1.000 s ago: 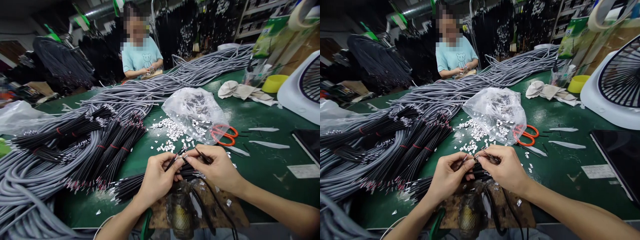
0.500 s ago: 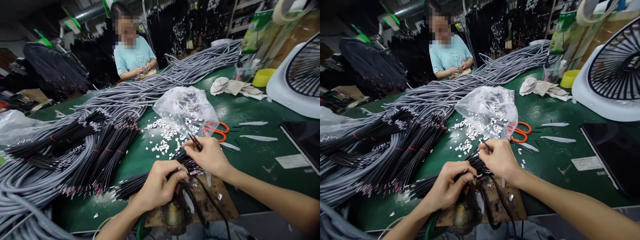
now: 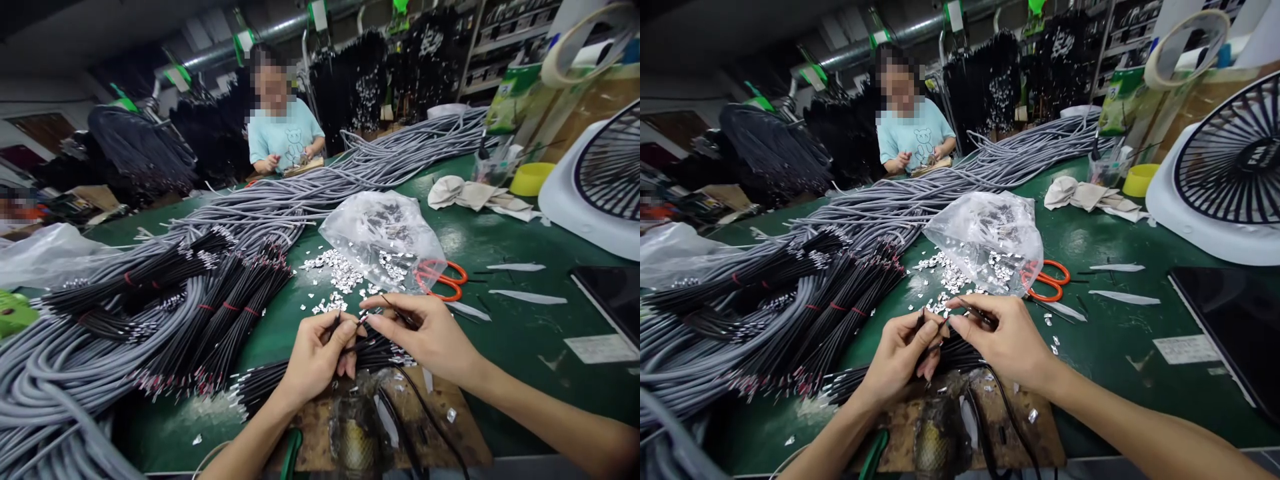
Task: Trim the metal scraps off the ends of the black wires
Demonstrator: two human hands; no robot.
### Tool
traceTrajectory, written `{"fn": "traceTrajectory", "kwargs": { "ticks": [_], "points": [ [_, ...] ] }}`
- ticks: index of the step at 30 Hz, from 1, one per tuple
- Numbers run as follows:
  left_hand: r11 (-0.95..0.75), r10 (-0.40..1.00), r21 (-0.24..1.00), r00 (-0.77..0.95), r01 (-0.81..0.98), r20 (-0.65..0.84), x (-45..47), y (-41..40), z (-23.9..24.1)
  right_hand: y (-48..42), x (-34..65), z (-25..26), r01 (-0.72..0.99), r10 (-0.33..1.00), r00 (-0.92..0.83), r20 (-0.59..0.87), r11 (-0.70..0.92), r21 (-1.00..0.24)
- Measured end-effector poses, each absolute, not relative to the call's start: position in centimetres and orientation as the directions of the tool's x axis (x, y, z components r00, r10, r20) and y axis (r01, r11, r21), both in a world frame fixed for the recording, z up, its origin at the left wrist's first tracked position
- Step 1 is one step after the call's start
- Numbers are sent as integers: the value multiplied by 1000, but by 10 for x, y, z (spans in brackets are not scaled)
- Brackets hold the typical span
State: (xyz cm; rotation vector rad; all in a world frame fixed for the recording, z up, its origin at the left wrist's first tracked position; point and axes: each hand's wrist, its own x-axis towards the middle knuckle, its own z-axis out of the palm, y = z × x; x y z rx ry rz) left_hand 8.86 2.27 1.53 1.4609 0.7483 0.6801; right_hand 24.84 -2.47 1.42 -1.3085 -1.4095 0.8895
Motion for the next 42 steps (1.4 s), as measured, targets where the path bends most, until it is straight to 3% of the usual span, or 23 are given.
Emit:
{"fn": "traceTrajectory", "kwargs": {
  "ticks": [5,11,19,29,42],
  "points": [
    [-63,819,987,572,150,-35,87,26,17,-24,252,15,306,977,65,203,174,-936],
    [-22,836,969,536,247,-118,85,27,20,-26,255,16,440,920,218,325,205,-874],
    [94,880,982,447,164,-159,88,22,17,-23,256,10,547,943,35,332,260,-796],
    [8,938,990,341,143,-57,88,16,18,-24,253,13,465,956,-89,280,288,-837],
    [16,930,985,358,173,-78,88,17,15,-24,251,12,498,943,-46,329,307,-811]
  ]
}}
